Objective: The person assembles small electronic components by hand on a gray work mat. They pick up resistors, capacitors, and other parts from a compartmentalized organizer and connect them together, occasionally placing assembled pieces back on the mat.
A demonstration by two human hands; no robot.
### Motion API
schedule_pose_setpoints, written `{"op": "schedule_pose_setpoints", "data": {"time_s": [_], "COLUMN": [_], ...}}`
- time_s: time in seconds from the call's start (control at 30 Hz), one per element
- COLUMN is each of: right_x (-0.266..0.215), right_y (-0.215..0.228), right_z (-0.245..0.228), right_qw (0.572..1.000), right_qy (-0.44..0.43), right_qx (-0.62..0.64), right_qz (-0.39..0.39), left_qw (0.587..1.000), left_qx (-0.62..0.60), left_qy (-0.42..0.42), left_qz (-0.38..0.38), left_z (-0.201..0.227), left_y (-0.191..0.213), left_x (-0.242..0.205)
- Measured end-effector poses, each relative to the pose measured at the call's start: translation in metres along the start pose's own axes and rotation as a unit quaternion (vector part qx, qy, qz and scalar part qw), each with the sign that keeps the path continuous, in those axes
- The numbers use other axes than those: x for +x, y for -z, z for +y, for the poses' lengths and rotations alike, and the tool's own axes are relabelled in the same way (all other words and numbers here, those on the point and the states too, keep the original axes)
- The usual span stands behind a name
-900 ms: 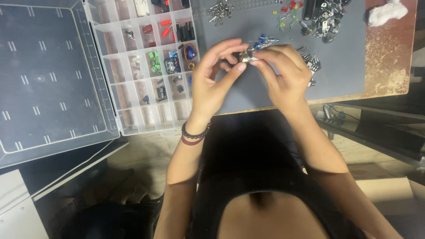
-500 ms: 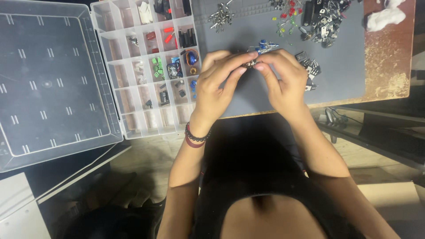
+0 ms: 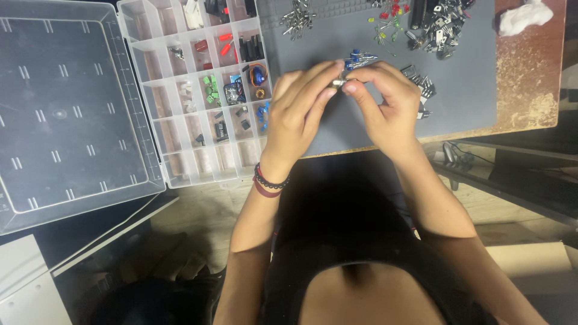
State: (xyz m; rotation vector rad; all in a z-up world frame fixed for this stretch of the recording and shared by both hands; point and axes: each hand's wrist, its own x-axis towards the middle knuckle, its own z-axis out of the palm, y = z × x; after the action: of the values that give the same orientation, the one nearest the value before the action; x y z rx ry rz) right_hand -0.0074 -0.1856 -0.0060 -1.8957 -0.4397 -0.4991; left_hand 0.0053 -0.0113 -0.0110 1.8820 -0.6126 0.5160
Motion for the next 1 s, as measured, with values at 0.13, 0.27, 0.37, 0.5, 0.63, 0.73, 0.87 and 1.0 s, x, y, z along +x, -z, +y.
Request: {"op": "schedule_pose_setpoints", "data": {"time_s": [0.13, 0.27, 0.37, 0.5, 0.63, 0.73, 0.87, 1.0], "right_x": [-0.002, -0.002, -0.001, 0.001, -0.006, -0.015, -0.035, -0.038], "right_y": [0.0, -0.003, -0.007, -0.009, -0.009, -0.015, -0.035, -0.04], "right_z": [0.001, -0.005, -0.004, -0.007, 0.002, 0.015, 0.034, 0.027], "right_qw": [1.0, 0.996, 0.992, 0.995, 0.998, 0.998, 0.938, 0.854], "right_qy": [0.005, 0.041, 0.064, 0.049, 0.01, -0.055, -0.203, -0.293], "right_qx": [-0.006, -0.081, -0.104, -0.084, -0.046, 0.028, 0.274, 0.426], "right_qz": [0.007, 0.005, 0.014, 0.034, 0.035, 0.019, 0.055, 0.055], "left_qw": [1.0, 0.989, 0.959, 0.928, 0.956, 0.976, 0.989, 0.985], "left_qx": [-0.015, -0.054, -0.139, -0.246, -0.176, -0.136, -0.09, -0.118], "left_qy": [0.02, 0.123, 0.234, 0.277, 0.23, 0.169, 0.115, 0.123], "left_qz": [-0.014, -0.057, -0.074, -0.035, -0.042, -0.029, 0.002, 0.002], "left_z": [-0.004, 0.004, 0.002, -0.002, 0.009, 0.009, 0.009, 0.01], "left_y": [0.001, 0.006, 0.003, -0.001, 0.008, 0.006, 0.0, 0.003], "left_x": [0.002, 0.004, 0.0, -0.003, 0.001, -0.002, -0.006, -0.003]}}
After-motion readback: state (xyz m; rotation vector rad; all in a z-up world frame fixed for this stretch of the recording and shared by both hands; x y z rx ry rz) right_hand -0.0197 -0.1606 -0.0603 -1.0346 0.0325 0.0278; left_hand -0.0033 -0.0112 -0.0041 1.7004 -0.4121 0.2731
